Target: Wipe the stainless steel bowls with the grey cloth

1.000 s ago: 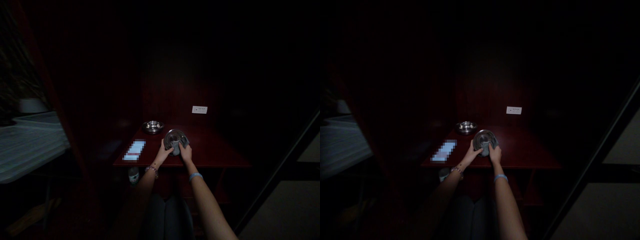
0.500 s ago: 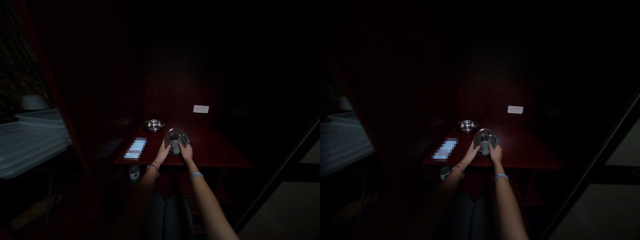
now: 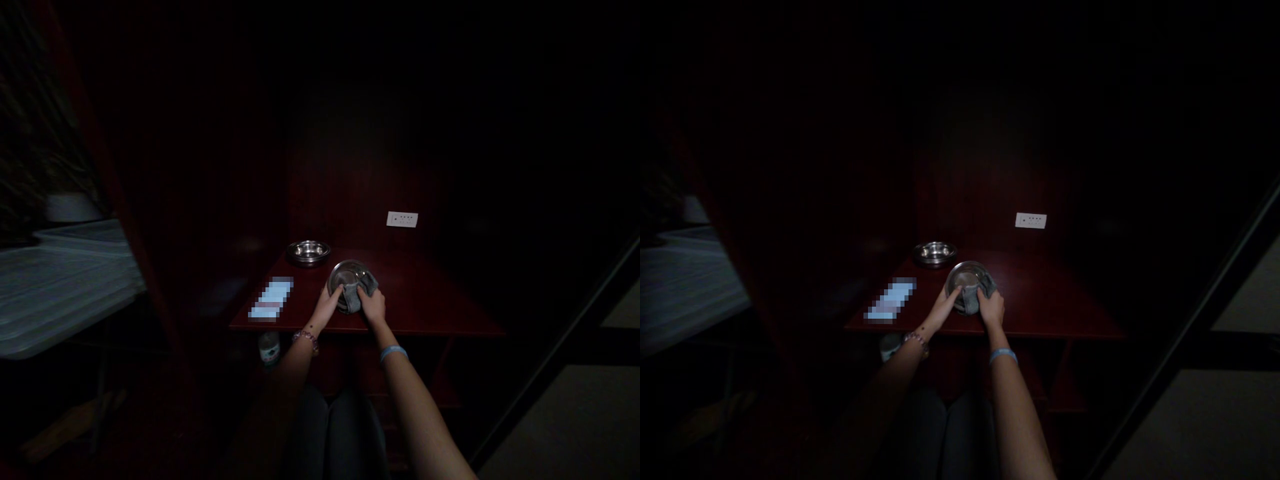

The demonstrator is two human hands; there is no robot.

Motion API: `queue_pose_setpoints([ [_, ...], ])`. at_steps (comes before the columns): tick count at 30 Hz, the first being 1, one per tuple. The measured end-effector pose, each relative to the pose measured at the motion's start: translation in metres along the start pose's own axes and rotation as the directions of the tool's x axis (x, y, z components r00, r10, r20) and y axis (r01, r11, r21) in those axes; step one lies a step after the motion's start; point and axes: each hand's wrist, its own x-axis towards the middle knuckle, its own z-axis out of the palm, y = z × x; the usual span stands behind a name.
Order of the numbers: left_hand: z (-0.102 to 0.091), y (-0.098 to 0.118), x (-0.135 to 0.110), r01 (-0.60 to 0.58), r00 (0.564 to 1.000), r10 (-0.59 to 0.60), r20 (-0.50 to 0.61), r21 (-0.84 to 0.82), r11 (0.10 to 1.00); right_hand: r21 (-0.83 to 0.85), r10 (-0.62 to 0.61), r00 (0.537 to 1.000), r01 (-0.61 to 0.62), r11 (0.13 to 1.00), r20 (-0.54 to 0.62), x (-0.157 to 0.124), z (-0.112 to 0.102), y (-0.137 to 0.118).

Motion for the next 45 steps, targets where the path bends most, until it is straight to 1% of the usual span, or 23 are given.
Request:
queue_pose_setpoints([
  [3, 0.002, 0.004, -0.002, -0.008, 1.000, 0.008, 0.019, -0.005, 1.000, 0.032, -0.003, 1.000, 0.003, 0.999, -0.009, 0.000, -0.001, -0.001],
  [7, 0.003, 0.005, -0.003, -0.005, 0.999, 0.006, 0.031, -0.014, 1.000, 0.031, 0.016, 1.000, -0.015, 0.999, -0.013, 0.000, -0.001, -0.001],
  [22, -0.001, -0.012, 0.003, -0.032, 0.999, 0.032, 0.027, -0.022, 0.999, 0.011, -0.029, 0.999, 0.030, 0.999, -0.014, 0.002, 0.002, 0.003],
  [28, -0.004, -0.017, 0.005, -0.020, 1.000, 0.020, 0.013, -0.006, 1.000, -0.012, -0.002, 1.000, 0.002, 1.000, -0.007, 0.003, 0.002, 0.005],
  [31, -0.004, -0.019, 0.005, -0.023, 1.000, 0.023, 0.004, 0.001, 1.000, -0.005, -0.012, 1.000, 0.012, 1.000, -0.003, 0.003, 0.003, 0.005],
  [38, -0.003, -0.017, 0.006, -0.024, 1.000, 0.024, -0.017, -0.008, 1.000, -0.019, 0.005, 1.000, -0.005, 1.000, 0.004, 0.001, 0.001, 0.003],
  [45, -0.002, -0.014, 0.007, 0.002, 0.999, -0.002, -0.040, -0.006, 1.000, -0.051, 0.024, 1.000, -0.023, 0.998, 0.018, -0.002, -0.003, -0.002],
])
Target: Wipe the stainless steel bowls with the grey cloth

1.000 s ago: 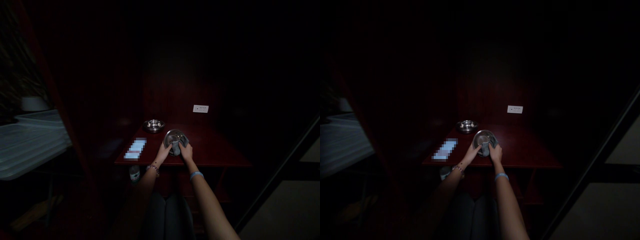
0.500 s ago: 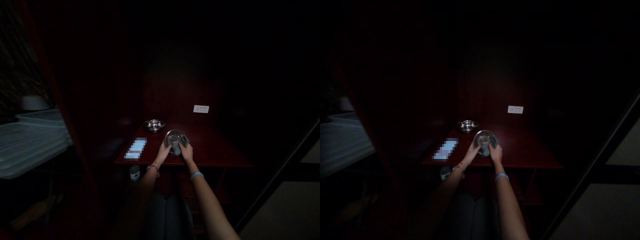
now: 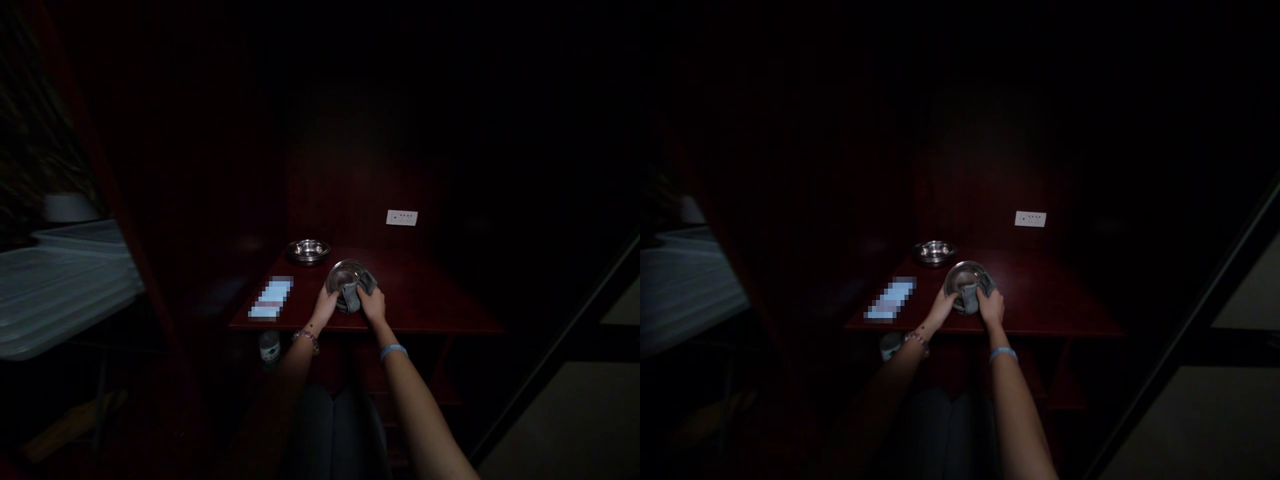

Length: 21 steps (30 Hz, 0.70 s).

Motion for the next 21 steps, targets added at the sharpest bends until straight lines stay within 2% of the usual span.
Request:
queue_pose_setpoints([
  [21, -0.0013, -0.0024, 0.0000, -0.007, 1.000, 0.006, 0.005, 0.028, 1.000, 0.024, -0.006, 1.000, 0.006, 1.000, -0.011, -0.0042, -0.0020, -0.0039],
])
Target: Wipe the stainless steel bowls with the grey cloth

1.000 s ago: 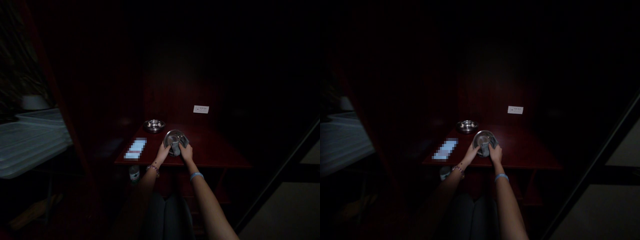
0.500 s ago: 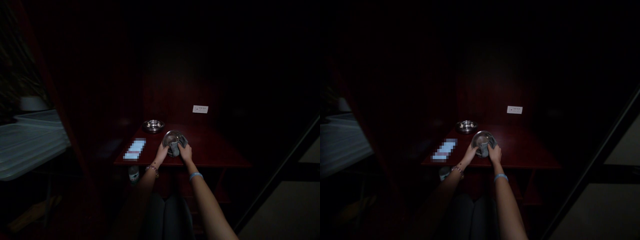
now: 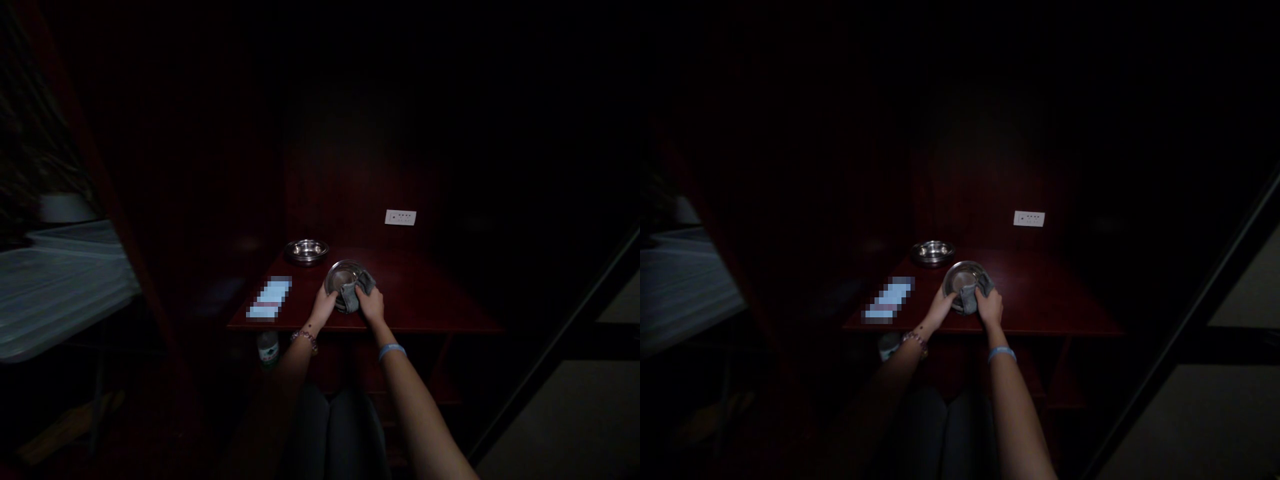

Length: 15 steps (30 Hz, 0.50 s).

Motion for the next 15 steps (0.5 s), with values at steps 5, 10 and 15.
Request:
queue_pose_setpoints([
  [5, 0.0000, 0.0013, -0.0009, 0.006, 1.000, -0.006, -0.007, 0.005, 1.000, 0.008, -0.004, 1.000, 0.004, 1.000, -0.001, -0.0001, -0.0004, 0.0005],
  [10, 0.0003, 0.0013, -0.0008, -0.008, 1.000, 0.008, 0.007, -0.022, 1.000, 0.004, -0.009, 1.000, 0.009, 1.000, 0.012, 0.0005, -0.0004, 0.0011],
  [15, 0.0000, 0.0002, -0.0009, -0.010, 1.000, 0.010, 0.008, -0.031, 0.999, -0.006, -0.009, 1.000, 0.009, 1.000, -0.001, 0.0001, 0.0001, 0.0009],
])
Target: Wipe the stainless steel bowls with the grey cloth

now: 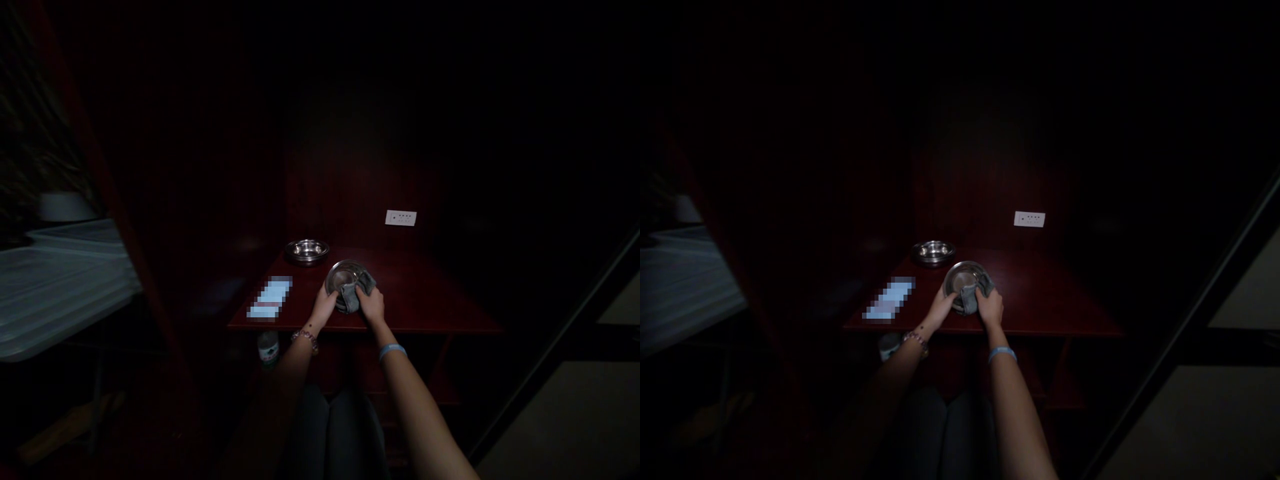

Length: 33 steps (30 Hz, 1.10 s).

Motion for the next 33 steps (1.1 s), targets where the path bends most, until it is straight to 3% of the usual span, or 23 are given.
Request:
queue_pose_setpoints([
  [33, 0.0007, 0.0025, 0.0001, 0.011, 1.000, -0.011, -0.017, 0.017, 1.000, -0.010, 0.010, 1.000, -0.010, 1.000, 0.004, 0.0024, 0.0029, 0.0035],
])
